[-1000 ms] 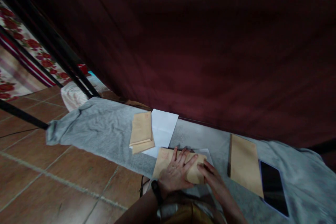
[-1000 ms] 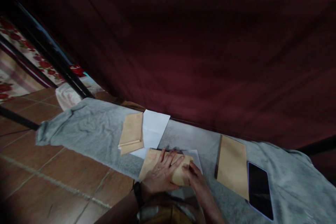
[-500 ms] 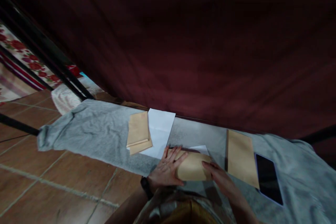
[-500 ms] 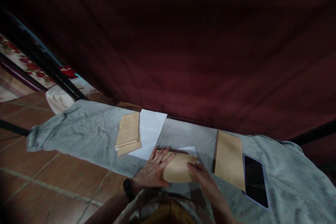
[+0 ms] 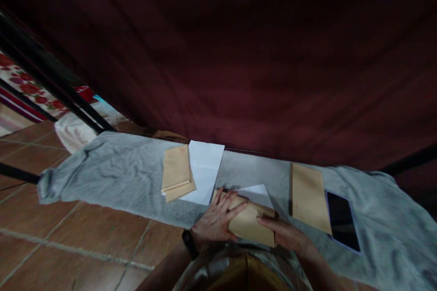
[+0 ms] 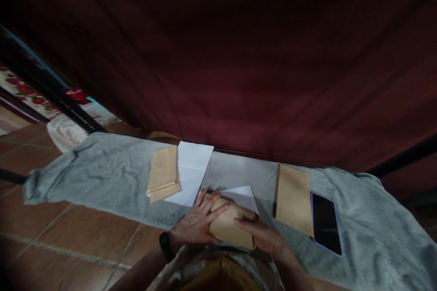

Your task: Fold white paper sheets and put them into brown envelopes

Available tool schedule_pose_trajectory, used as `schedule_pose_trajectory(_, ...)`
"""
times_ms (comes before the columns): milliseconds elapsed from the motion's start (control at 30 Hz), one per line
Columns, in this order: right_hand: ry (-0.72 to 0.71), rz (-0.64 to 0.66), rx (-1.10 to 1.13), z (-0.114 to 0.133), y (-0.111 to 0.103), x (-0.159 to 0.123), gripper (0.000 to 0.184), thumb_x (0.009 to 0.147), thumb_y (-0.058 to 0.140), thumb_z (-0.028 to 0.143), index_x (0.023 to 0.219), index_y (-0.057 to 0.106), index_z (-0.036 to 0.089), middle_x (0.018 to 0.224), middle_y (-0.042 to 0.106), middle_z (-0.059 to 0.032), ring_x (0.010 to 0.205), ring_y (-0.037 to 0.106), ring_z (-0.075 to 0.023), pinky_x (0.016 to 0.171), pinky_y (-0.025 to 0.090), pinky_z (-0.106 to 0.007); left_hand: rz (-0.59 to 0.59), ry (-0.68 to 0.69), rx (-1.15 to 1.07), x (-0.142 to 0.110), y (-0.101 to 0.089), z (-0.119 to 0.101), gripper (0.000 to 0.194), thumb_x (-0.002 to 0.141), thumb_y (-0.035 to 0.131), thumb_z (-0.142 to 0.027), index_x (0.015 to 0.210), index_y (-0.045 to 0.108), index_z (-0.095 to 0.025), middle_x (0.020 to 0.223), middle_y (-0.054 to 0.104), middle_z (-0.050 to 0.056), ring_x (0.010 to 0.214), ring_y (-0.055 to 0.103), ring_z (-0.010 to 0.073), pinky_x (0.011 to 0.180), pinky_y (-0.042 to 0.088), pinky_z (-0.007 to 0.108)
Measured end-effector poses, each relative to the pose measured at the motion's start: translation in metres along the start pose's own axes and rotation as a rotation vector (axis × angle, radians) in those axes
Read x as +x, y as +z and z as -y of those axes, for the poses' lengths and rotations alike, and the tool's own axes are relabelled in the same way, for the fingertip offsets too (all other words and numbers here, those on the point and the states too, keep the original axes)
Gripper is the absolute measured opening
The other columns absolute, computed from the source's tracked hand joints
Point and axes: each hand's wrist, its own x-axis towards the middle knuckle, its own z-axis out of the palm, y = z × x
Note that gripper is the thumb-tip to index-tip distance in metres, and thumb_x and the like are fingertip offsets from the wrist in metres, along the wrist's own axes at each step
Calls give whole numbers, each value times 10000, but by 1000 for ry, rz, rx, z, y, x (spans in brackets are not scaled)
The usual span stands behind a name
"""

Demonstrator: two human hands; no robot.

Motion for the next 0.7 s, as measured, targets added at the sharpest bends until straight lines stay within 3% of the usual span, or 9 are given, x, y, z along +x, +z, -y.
schedule_pose_trajectory(167, 51, 63, 20, 4, 10, 8, 460, 739, 822, 536, 1080, 755, 236, 1101, 768, -85, 1121, 678, -305, 912, 555, -433, 11, -21, -13, 9, 10, -2, 1112, 742, 796, -640, 1637, 208, -339, 1609, 390, 123, 1462, 369, 391, 1239, 177, 590)
schedule_pose_trajectory(300, 61, 192, 2, 5, 4, 9, 567, 734, 751, 641, 1105, 756, 213, 1104, 768, -99, 1149, 666, -287, 969, 522, -424, -57, -64, 12, 10, 8, -3, 1018, 802, 761, -531, 1635, 214, -327, 1500, 503, 113, 1384, 450, 359, 1213, 250, 551)
schedule_pose_trajectory(400, 35, 184, -14, 1, -9, 13, 622, 797, 675, 674, 1203, 716, 204, 1127, 753, -93, 1108, 678, -271, 933, 546, -399, -119, -110, 52, 5, 1, -2, 989, 819, 745, -487, 1635, 211, -320, 1434, 541, 112, 1342, 484, 348, 1198, 274, 541)
schedule_pose_trajectory(467, -41, 62, -150, -6, -19, 21, 612, 873, 566, 674, 1228, 695, 193, 1100, 749, -98, 1026, 700, -264, 876, 575, -400, -160, -164, 83, -2, -1, 0, 987, 831, 732, -480, 1639, 194, -298, 1405, 553, 119, 1317, 505, 345, 1186, 295, 536)
schedule_pose_trajectory(533, -153, -174, -398, -15, -27, 31, 569, 905, 518, 630, 1187, 696, 169, 1081, 738, -133, 946, 710, -276, 861, 583, -436, -204, -236, 117, -13, -1, 4, 1003, 833, 729, -487, 1642, 175, -273, 1390, 557, 131, 1292, 521, 354, 1163, 326, 538)
schedule_pose_trajectory(700, -281, -446, -745, -45, -26, 50, 499, 855, 682, 440, 1253, 628, 144, 1301, 641, -232, 1234, 597, -390, 1053, 474, -547, -248, -357, 152, -39, 6, 14, 1028, 832, 733, -475, 1643, 146, -245, 1354, 573, 141, 1259, 539, 358, 1112, 390, 525)
